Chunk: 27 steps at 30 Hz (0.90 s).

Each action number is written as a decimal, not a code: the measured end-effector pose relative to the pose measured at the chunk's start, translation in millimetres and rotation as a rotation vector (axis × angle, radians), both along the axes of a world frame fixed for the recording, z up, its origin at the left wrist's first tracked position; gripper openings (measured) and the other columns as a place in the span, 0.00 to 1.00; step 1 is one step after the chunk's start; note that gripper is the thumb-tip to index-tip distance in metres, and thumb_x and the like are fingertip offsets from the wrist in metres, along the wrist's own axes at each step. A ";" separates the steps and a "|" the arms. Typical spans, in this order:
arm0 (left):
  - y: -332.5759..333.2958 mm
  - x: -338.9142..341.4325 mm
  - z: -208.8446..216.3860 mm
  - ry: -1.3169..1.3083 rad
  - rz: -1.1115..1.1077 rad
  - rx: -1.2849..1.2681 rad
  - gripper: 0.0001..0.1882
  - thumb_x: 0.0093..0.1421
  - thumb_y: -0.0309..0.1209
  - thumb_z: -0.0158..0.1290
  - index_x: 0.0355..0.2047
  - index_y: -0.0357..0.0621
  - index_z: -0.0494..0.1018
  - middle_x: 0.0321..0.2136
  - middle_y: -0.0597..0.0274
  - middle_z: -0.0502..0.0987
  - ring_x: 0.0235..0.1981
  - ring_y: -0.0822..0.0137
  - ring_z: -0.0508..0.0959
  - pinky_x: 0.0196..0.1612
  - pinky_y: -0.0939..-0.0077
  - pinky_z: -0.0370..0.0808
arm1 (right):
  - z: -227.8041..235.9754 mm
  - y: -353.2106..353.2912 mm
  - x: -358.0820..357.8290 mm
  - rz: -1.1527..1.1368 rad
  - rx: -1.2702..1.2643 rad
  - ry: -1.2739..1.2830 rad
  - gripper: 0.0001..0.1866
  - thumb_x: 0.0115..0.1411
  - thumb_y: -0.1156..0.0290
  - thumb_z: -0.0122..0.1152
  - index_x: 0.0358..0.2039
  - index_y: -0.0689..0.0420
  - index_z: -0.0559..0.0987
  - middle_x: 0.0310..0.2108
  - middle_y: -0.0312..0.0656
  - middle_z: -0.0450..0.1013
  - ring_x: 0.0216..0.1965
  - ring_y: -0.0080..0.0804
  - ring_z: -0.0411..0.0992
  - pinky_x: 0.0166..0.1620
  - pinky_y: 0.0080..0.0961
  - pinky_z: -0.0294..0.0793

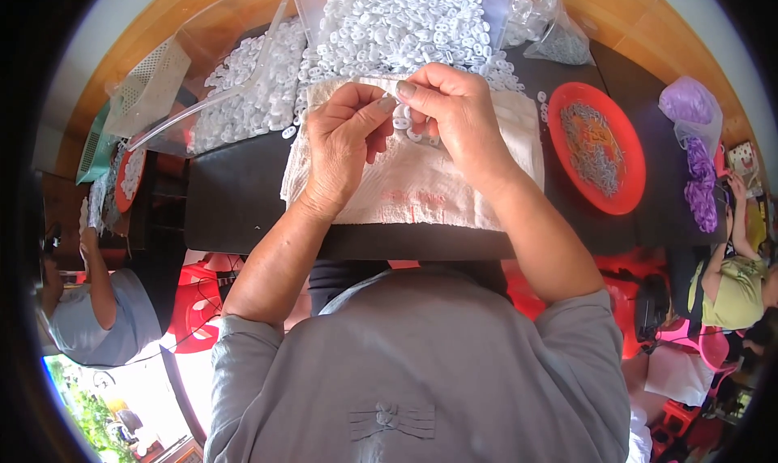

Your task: Assembling small white plastic components by hand on a padded workspace.

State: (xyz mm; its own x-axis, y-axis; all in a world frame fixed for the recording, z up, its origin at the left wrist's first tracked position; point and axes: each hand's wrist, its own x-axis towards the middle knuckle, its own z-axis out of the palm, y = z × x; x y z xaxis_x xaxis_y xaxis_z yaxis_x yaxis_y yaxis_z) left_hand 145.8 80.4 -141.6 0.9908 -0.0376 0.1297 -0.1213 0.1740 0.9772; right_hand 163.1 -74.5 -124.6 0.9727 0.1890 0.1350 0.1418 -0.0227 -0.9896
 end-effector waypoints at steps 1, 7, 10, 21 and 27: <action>0.2 -0.3 1.4 0.028 -0.021 0.015 0.06 0.59 0.26 0.53 0.30 0.34 0.72 0.19 0.65 0.72 0.18 0.78 0.68 0.21 0.85 0.66 | -0.3 0.8 0.2 -0.002 0.000 0.001 0.09 0.60 0.67 0.59 0.28 0.59 0.77 0.19 0.32 0.70 0.22 0.17 0.67 0.26 0.14 0.59; 5.2 5.5 1.1 0.093 -0.052 0.025 0.04 0.59 0.24 0.53 0.29 0.35 0.72 0.19 0.65 0.72 0.17 0.78 0.68 0.20 0.84 0.66 | -3.7 3.1 1.2 0.041 -0.025 -0.028 0.09 0.60 0.67 0.58 0.28 0.59 0.77 0.20 0.30 0.68 0.22 0.15 0.65 0.26 0.13 0.60; 9.7 10.4 0.8 0.129 -0.119 0.019 0.04 0.58 0.24 0.53 0.29 0.36 0.72 0.19 0.65 0.72 0.17 0.78 0.68 0.20 0.84 0.65 | -6.4 -0.8 5.8 0.084 -0.050 -0.038 0.08 0.60 0.68 0.58 0.28 0.59 0.77 0.20 0.30 0.68 0.22 0.15 0.64 0.25 0.13 0.60; 4.9 12.0 -3.1 0.151 -0.082 -0.102 0.06 0.60 0.27 0.54 0.29 0.36 0.72 0.17 0.65 0.71 0.13 0.77 0.66 0.13 0.84 0.59 | -7.2 3.2 3.9 0.028 0.013 0.054 0.11 0.61 0.66 0.59 0.27 0.59 0.76 0.17 0.30 0.65 0.20 0.18 0.66 0.24 0.15 0.60; 7.2 11.3 -1.3 0.163 -0.111 -0.153 0.07 0.62 0.28 0.53 0.31 0.36 0.72 0.19 0.62 0.73 0.14 0.74 0.68 0.15 0.83 0.61 | -6.4 1.3 6.0 0.018 -0.042 0.017 0.12 0.62 0.64 0.57 0.26 0.59 0.76 0.17 0.30 0.66 0.20 0.18 0.67 0.24 0.14 0.60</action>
